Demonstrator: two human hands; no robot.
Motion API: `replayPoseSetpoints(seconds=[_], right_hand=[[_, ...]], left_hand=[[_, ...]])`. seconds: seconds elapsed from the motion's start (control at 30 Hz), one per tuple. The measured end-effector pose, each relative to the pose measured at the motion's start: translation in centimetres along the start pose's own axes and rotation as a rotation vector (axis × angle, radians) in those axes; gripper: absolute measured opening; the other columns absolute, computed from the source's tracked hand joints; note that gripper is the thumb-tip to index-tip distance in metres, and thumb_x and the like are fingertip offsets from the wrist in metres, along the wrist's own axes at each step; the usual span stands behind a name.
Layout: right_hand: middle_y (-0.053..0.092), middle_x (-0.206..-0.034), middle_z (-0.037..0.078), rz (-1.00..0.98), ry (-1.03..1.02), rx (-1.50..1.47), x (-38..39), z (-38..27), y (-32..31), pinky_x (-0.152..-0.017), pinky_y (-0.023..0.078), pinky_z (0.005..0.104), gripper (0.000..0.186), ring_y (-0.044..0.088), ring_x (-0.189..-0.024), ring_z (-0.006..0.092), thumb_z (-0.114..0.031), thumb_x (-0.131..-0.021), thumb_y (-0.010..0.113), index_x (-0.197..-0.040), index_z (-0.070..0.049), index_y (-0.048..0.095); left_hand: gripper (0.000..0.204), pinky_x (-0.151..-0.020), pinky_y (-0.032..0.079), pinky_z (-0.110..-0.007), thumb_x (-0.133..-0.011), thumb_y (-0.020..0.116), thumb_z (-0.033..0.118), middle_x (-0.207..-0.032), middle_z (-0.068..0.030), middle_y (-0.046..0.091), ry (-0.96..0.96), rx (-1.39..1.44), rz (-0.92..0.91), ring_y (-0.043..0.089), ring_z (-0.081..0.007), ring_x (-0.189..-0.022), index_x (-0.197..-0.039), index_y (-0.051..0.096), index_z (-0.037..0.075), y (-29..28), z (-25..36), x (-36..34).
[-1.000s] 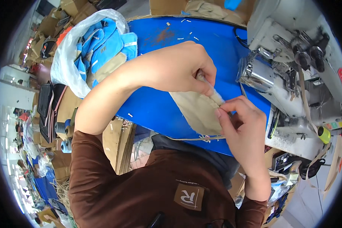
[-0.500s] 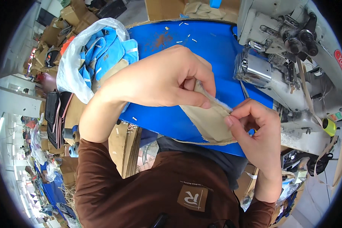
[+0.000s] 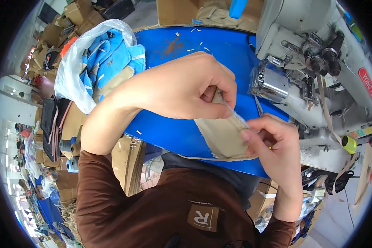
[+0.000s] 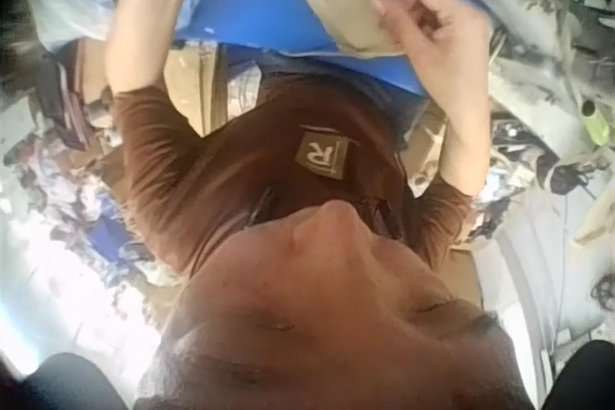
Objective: Sewing and trimming leather pieces at a workshop station.
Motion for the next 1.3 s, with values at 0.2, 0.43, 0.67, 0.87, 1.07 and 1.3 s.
replayPoseSetpoints(seconds=[0.2, 0.43, 0.67, 0.87, 1.07, 1.3], right_hand=[[0.068, -0.071, 0.004, -0.013, 0.106, -0.028, -0.9, 0.4, -0.5, -0.050, 0.044, 0.0198, 0.006, 0.063, -0.056, 0.0064, -0.003, -0.090, 0.073, -0.089, 0.002, 0.070], [0.068, -0.067, 0.003, 0.106, 0.216, -0.250, -3.0, 3.0, -0.1, -0.051, 0.046, 0.0192, 0.011, 0.063, -0.057, 0.0058, -0.008, -0.095, 0.069, -0.089, 0.002, 0.070], [0.068, -0.066, 0.004, 0.170, 0.304, -0.375, -4.9, 4.7, -1.4, -0.049, 0.046, 0.0194, 0.013, 0.061, -0.053, 0.0074, -0.009, -0.095, 0.069, -0.088, 0.002, 0.072], [0.067, -0.067, 0.002, 0.316, 0.330, -0.418, -5.5, 4.7, -1.5, -0.045, 0.043, 0.0211, 0.014, 0.056, -0.045, 0.0091, -0.011, -0.094, 0.068, -0.089, 0.001, 0.074], [0.068, -0.066, 0.004, 0.408, 0.292, -0.509, -5.9, 4.7, -0.7, -0.046, 0.044, 0.0213, 0.015, 0.060, -0.049, 0.0090, -0.009, -0.094, 0.068, -0.092, 0.005, 0.073], [0.066, -0.065, 0.003, 0.429, 0.257, -0.438, -6.3, 4.5, 0.1, -0.046, 0.041, 0.0215, 0.020, 0.058, -0.047, 0.0087, -0.014, -0.096, 0.068, -0.086, 0.002, 0.072]], left_hand=[[0.004, -0.051, 0.039, -0.024, -0.082, 0.073, 0.002, -0.075, -0.0015, 0.060, 0.007, -0.002, -0.093, 0.052, -0.0083, -0.060, -0.086, 0.072, 0.002, -0.9, -1.8, -2.7], [0.003, -0.052, 0.034, -0.023, -0.084, 0.074, 0.005, -0.074, 0.0017, 0.057, 0.003, 0.049, -0.121, 0.045, -0.0058, -0.060, -0.084, 0.073, 0.002, -1.8, -5.6, -6.6], [0.038, -0.065, 0.044, -0.025, -0.087, 0.069, 0.006, -0.081, -0.0027, 0.065, -0.053, 0.152, -0.094, 0.053, -0.0064, -0.073, -0.122, 0.056, -0.001, -1.8, -9.1, -10.2], [0.037, -0.067, 0.043, -0.024, -0.086, 0.065, -0.001, -0.092, -0.0021, 0.066, 0.205, 0.257, 0.030, 0.053, -0.0055, -0.081, -0.122, 0.057, -0.002, -1.3, -10.0, -12.5], [0.032, -0.067, 0.042, -0.024, -0.084, 0.062, -0.001, -0.089, 0.0019, 0.062, 0.051, 0.126, -0.010, 0.049, -0.0059, -0.080, -0.116, 0.066, 0.001, -2.0, -9.7, -13.7], [0.034, -0.067, 0.041, -0.025, -0.084, 0.061, 0.000, -0.089, 0.0024, 0.062, 0.145, 0.135, 0.037, 0.047, -0.0058, -0.079, -0.118, 0.062, 0.001, -1.6, -10.8, -13.7]])
Point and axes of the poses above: each hand's wrist, its own x-axis away from the middle knuckle, its own y-axis out of the palm, z = x × y, the point moved 1 cm from there along -x, towards the middle knuckle
